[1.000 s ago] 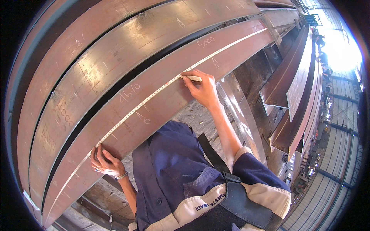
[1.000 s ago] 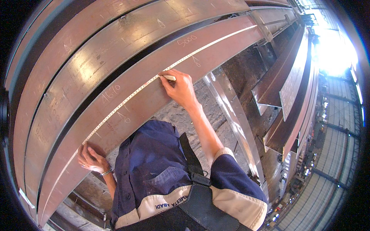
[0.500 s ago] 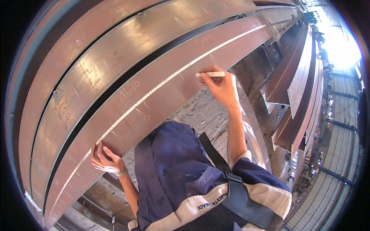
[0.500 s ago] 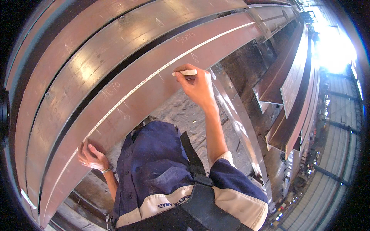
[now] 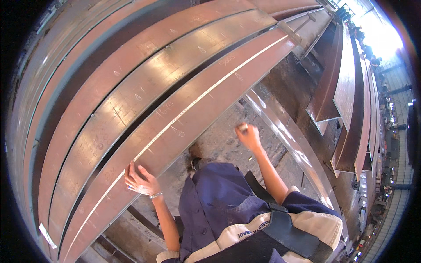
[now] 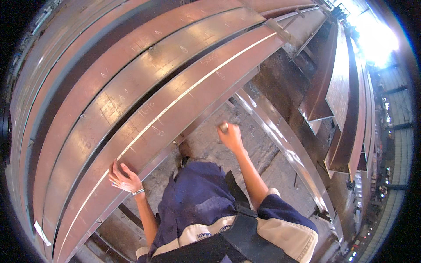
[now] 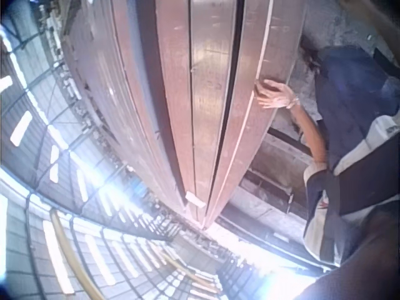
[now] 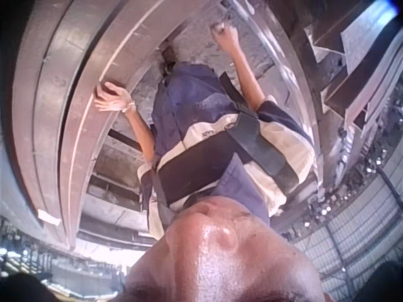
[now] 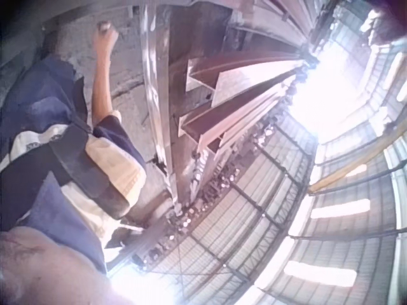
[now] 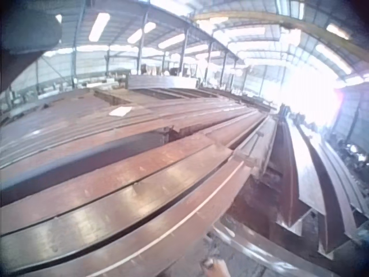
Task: The person measures a large curved metal sheet using a tape measure and marks measurement points with a white marker. The person repeatedly extends the tape measure along the sheet and writes numerical values at specific intervals.
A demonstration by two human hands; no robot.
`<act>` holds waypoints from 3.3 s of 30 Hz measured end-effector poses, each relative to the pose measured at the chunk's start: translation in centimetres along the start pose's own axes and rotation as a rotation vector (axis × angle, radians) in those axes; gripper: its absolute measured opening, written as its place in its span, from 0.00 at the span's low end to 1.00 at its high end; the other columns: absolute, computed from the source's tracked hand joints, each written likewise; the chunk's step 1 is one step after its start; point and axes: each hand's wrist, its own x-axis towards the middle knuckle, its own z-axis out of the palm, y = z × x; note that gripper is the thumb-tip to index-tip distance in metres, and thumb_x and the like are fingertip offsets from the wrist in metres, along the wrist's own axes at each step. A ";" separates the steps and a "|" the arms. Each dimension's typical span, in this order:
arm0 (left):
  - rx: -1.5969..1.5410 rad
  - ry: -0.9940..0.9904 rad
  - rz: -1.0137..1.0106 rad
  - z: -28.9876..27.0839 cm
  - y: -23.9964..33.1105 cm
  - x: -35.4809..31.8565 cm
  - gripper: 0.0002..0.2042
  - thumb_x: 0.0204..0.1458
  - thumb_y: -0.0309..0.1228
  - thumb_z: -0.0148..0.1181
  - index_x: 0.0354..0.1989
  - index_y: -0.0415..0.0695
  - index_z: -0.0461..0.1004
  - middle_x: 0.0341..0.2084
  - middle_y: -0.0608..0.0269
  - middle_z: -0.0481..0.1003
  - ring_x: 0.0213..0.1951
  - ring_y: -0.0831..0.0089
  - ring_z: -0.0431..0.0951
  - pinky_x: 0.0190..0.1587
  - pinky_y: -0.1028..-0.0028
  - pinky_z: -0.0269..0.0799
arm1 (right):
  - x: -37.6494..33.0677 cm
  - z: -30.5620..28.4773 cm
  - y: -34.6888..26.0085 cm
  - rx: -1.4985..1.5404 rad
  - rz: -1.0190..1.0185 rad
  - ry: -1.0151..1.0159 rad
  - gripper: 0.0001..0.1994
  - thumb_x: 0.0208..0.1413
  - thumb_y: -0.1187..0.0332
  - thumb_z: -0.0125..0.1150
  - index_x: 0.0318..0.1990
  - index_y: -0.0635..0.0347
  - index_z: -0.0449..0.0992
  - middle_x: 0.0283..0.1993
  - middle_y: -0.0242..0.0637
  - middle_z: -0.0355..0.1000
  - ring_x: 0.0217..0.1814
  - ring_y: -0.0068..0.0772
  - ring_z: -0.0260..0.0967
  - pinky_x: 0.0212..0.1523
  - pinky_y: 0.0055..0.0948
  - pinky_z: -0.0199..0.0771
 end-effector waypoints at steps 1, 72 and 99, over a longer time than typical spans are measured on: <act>0.004 0.000 -0.002 0.0 0.0 0.1 0.16 0.70 0.46 0.56 0.57 0.55 0.81 0.55 0.60 0.78 0.55 0.54 0.75 0.58 0.49 0.65 | -2.0 0.7 2.4 -0.044 -0.011 -0.024 0.10 0.59 0.61 0.69 0.38 0.59 0.83 0.31 0.54 0.80 0.35 0.60 0.80 0.38 0.49 0.79; 0.452 0.345 -0.411 1.3 -5.2 -0.1 0.22 0.64 0.55 0.64 0.42 0.47 0.86 0.41 0.60 0.83 0.46 0.55 0.81 0.54 0.53 0.74 | 23.1 -7.8 -2.5 0.338 -0.305 -0.020 0.06 0.62 0.72 0.69 0.45 0.59 0.86 0.37 0.41 0.85 0.36 0.36 0.84 0.39 0.31 0.81; 0.464 0.336 -0.432 1.0 -5.8 -0.1 0.23 0.63 0.55 0.65 0.40 0.43 0.86 0.40 0.57 0.83 0.46 0.56 0.81 0.54 0.53 0.74 | 23.2 -8.2 -3.6 0.182 -0.443 -0.042 0.07 0.61 0.72 0.71 0.46 0.58 0.87 0.39 0.43 0.84 0.38 0.42 0.84 0.39 0.34 0.81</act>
